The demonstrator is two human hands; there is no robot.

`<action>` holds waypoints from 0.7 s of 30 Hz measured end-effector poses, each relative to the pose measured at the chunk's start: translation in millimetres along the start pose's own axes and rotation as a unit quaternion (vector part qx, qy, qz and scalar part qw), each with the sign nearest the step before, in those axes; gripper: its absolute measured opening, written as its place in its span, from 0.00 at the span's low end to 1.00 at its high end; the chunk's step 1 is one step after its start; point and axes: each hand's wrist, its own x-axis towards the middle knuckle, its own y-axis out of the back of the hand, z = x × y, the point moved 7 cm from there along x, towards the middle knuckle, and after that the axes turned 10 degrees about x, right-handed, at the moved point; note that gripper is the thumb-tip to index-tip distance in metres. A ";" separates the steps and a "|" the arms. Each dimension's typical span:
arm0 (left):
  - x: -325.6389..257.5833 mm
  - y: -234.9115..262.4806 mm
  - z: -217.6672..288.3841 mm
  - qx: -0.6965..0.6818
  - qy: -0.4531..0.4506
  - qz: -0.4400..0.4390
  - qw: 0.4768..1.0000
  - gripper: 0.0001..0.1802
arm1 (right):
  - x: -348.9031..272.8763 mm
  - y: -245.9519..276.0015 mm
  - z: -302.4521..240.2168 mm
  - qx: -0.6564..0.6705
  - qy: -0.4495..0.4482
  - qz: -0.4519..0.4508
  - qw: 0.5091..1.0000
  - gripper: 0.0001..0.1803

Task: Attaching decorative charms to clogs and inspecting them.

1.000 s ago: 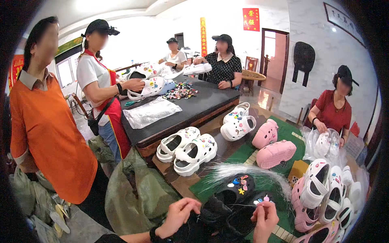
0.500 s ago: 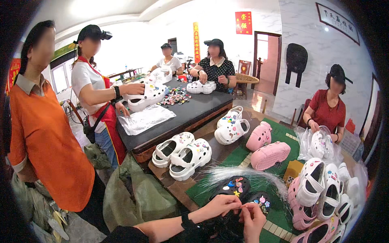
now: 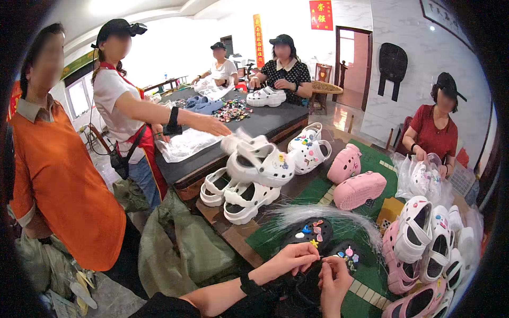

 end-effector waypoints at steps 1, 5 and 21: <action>-1.3 -0.9 0.5 0.002 0.000 0.001 1.000 0.09 | -1.1 -2.8 0.4 -0.072 0.044 -0.016 0.996 0.03; -8.0 -6.5 9.1 0.037 0.000 0.017 0.999 0.08 | -3.7 -9.8 -2.2 -0.142 0.060 -0.018 0.988 0.03; -15.9 -10.4 28.8 0.210 -0.129 0.062 0.967 0.05 | -3.9 3.3 9.7 -0.064 0.048 0.026 0.996 0.08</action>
